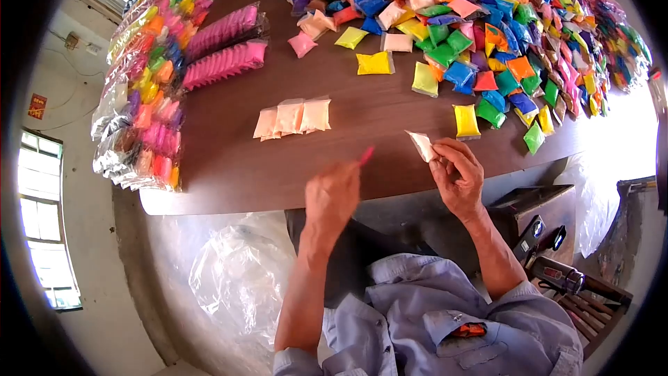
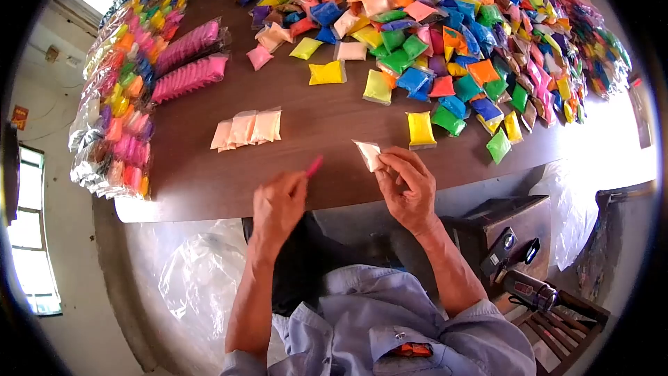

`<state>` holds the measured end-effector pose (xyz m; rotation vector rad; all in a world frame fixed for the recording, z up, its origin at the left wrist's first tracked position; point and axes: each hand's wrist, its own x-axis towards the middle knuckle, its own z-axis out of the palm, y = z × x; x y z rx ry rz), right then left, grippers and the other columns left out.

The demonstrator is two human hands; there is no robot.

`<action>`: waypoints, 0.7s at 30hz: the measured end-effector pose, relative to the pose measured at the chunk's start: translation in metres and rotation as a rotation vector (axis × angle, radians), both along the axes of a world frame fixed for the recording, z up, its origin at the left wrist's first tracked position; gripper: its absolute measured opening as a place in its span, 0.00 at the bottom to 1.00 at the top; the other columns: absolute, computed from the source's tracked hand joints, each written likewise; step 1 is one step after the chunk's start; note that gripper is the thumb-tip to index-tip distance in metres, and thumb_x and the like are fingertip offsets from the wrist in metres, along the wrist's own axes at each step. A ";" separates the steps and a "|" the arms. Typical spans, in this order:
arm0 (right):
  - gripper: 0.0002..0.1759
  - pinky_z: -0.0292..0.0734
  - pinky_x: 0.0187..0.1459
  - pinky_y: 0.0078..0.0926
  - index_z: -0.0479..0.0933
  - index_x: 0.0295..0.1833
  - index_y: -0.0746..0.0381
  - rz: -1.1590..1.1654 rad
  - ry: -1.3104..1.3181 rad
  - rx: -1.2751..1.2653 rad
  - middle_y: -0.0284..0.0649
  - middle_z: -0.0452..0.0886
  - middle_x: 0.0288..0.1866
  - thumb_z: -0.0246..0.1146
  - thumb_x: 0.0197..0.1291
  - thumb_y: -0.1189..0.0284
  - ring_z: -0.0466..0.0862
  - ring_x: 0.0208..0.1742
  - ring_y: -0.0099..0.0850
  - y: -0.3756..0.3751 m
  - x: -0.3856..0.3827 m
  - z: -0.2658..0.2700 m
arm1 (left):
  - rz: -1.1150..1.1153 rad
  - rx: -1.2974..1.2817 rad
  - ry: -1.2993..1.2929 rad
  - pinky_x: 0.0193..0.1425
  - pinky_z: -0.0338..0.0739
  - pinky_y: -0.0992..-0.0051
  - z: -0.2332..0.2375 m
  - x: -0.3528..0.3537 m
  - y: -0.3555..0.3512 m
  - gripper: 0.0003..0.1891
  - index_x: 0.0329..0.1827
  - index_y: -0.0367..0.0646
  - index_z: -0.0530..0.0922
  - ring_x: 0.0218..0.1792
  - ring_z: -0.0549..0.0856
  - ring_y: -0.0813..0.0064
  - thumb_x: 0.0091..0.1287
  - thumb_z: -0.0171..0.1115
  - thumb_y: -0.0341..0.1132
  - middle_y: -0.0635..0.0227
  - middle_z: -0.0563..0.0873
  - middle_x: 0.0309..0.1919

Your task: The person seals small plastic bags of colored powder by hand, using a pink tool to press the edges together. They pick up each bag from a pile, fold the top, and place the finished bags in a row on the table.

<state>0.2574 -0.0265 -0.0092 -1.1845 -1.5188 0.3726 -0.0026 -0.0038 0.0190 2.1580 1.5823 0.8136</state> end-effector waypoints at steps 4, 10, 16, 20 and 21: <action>0.15 0.74 0.31 0.17 0.87 0.55 0.65 -0.005 0.072 -0.076 0.42 0.89 0.56 0.74 0.62 0.83 0.82 0.34 0.20 0.001 -0.001 -0.001 | -0.304 -0.074 -0.027 0.41 0.83 0.58 0.008 0.024 -0.044 0.04 0.42 0.42 0.87 0.39 0.89 0.48 0.66 0.70 0.27 0.54 0.88 0.34; 0.15 0.73 0.31 0.16 0.88 0.54 0.65 0.007 0.072 -0.085 0.41 0.89 0.55 0.74 0.61 0.83 0.83 0.36 0.19 0.001 0.001 -0.003 | 0.045 -0.124 -0.162 0.42 0.84 0.65 0.021 0.000 -0.028 0.04 0.43 0.39 0.89 0.36 0.91 0.54 0.69 0.71 0.27 0.52 0.91 0.37; 0.15 0.77 0.36 0.18 0.88 0.53 0.64 0.047 0.090 -0.100 0.41 0.88 0.54 0.74 0.60 0.84 0.89 0.45 0.25 0.000 -0.006 0.004 | -0.141 -0.096 0.100 0.41 0.84 0.59 0.007 0.001 -0.054 0.03 0.40 0.39 0.86 0.36 0.90 0.50 0.68 0.70 0.29 0.56 0.89 0.34; 0.15 0.81 0.38 0.26 0.88 0.51 0.62 0.084 -0.056 -0.007 0.41 0.88 0.52 0.75 0.57 0.83 0.90 0.46 0.35 0.003 -0.005 0.000 | -0.258 -0.118 -0.025 0.38 0.84 0.64 0.013 0.019 -0.072 0.03 0.41 0.38 0.85 0.34 0.90 0.57 0.68 0.70 0.27 0.58 0.88 0.33; 0.15 0.83 0.40 0.29 0.89 0.50 0.61 0.109 -0.157 0.023 0.40 0.88 0.52 0.75 0.55 0.82 0.90 0.46 0.38 0.002 -0.006 0.001 | -0.144 -0.127 -0.120 0.38 0.83 0.67 0.015 0.015 -0.067 0.03 0.43 0.38 0.86 0.33 0.90 0.60 0.68 0.70 0.26 0.58 0.88 0.33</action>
